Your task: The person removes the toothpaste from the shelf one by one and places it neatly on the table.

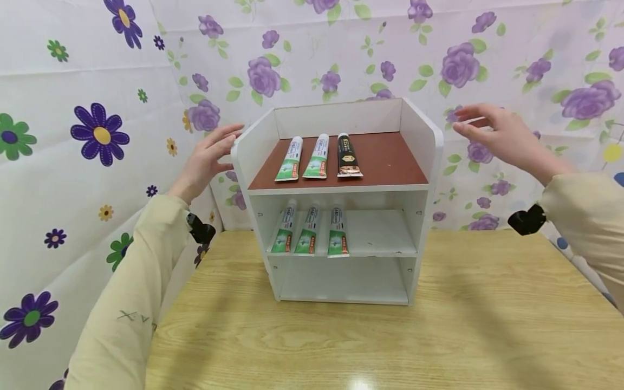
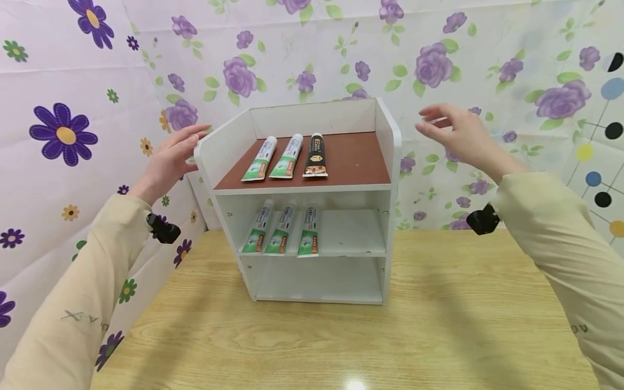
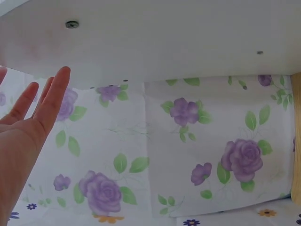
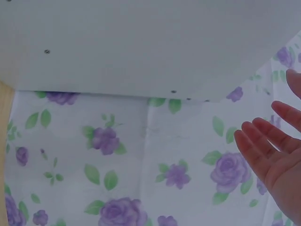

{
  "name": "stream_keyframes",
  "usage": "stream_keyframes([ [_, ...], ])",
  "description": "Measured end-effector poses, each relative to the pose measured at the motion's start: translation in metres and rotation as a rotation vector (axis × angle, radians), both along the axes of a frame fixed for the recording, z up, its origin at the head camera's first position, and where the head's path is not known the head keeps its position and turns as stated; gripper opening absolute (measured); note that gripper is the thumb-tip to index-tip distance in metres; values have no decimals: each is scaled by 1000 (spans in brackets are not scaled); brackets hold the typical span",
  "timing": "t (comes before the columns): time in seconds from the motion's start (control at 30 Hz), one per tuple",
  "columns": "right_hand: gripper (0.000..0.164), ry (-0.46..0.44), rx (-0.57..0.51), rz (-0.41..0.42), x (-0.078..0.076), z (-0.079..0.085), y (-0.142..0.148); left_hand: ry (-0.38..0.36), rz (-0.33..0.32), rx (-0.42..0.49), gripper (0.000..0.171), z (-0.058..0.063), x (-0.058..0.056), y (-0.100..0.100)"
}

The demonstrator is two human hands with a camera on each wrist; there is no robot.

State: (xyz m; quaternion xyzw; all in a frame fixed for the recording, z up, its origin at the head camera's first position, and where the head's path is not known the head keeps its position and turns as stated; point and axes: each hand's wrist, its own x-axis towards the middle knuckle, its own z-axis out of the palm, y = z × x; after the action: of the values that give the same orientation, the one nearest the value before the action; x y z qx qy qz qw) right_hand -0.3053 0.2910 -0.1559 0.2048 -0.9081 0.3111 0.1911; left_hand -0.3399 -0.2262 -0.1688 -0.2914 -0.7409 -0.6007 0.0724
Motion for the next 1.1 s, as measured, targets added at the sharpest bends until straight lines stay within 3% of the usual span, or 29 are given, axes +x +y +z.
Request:
stream_keyframes([
  [0.2,42,70,-88,28,1,13,-9,-65,-111,29,47,4,-5,3],
  [0.43,35,77,-188,107,2,32,-25,-77,-102,75,41,0,-7,2],
  [0.57,32,44,-209,112,4,41,-38,-49,-63,70,39,-1,-8,5],
  [0.67,32,-2,-253,135,4,46,-48,-14,2,60,38,-2,-9,9],
  [0.87,30,-133,-469,275,1,49,-72,95,139,18,37,-8,-9,18],
  [1.0,27,-196,-548,322,-1,49,-89,123,159,36,38,-11,-9,19],
  [1.1,26,-216,-507,286,-2,49,-99,126,151,52,38,-12,-9,19],
])
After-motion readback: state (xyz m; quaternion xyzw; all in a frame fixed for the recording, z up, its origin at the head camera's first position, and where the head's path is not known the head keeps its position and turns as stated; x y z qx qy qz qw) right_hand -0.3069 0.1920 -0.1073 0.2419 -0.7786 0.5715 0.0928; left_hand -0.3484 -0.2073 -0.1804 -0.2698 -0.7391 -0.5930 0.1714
